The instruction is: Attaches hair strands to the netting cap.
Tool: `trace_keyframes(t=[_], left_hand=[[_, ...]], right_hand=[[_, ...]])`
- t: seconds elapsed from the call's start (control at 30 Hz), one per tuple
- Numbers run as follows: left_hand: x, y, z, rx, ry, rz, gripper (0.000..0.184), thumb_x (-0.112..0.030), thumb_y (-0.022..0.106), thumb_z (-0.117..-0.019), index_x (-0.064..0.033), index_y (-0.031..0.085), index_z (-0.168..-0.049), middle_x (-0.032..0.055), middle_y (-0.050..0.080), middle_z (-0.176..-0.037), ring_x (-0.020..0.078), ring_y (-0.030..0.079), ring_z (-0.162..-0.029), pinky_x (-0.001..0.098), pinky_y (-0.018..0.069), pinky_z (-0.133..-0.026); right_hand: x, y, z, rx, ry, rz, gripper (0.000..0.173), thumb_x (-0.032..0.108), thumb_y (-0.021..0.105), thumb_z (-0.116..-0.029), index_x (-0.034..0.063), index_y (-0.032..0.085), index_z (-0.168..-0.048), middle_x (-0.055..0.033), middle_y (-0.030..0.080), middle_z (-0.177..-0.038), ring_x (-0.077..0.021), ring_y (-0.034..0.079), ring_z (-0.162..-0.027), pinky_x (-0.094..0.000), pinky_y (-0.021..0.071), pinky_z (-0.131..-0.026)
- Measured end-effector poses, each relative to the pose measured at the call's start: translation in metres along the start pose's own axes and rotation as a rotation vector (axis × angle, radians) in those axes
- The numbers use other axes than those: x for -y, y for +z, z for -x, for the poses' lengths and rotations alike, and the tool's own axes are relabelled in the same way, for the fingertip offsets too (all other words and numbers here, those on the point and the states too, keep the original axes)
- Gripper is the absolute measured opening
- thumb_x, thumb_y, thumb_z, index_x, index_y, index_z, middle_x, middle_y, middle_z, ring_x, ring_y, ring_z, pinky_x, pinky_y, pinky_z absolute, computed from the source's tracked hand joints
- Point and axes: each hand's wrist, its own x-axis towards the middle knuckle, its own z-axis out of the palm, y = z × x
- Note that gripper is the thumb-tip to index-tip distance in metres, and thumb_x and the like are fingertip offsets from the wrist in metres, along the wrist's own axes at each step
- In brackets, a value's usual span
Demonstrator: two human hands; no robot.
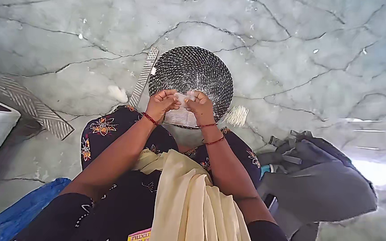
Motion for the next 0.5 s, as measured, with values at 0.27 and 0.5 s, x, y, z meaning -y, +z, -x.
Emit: trace_keyframes(t=[0.27, 0.5], left_hand=[[0.0008, 0.0001, -0.001, -0.076, 0.024, -0.027, 0.025, 0.01, 0.062, -0.0934, 0.0026, 0.061, -0.117, -0.0005, 0.072, -0.085, 0.0075, 0.071, -0.071, 0.0255, 0.0625, -0.072], [0.0014, 0.0032, 0.0021, -0.079, 0.021, -0.047, 0.03, 0.013, 0.063, -0.0913, 0.004, 0.059, -0.12, 0.0005, 0.071, -0.086, 0.0087, 0.072, -0.074, 0.0266, 0.0631, -0.075]], right_hand=[[0.0001, 0.0002, 0.0022, -0.006, 0.003, 0.003, 0.035, -0.001, 0.069, -0.0928, -0.0076, 0.06, -0.126, -0.0144, 0.07, -0.1, -0.0104, 0.067, -0.076, -0.0263, 0.0583, -0.071], [-0.0028, 0.0002, 0.0015, 0.0, -0.011, -0.031, 0.045, -0.004, 0.07, -0.0904, -0.0077, 0.054, -0.133, -0.0157, 0.069, -0.103, -0.0116, 0.068, -0.08, -0.0279, 0.0597, -0.075]])
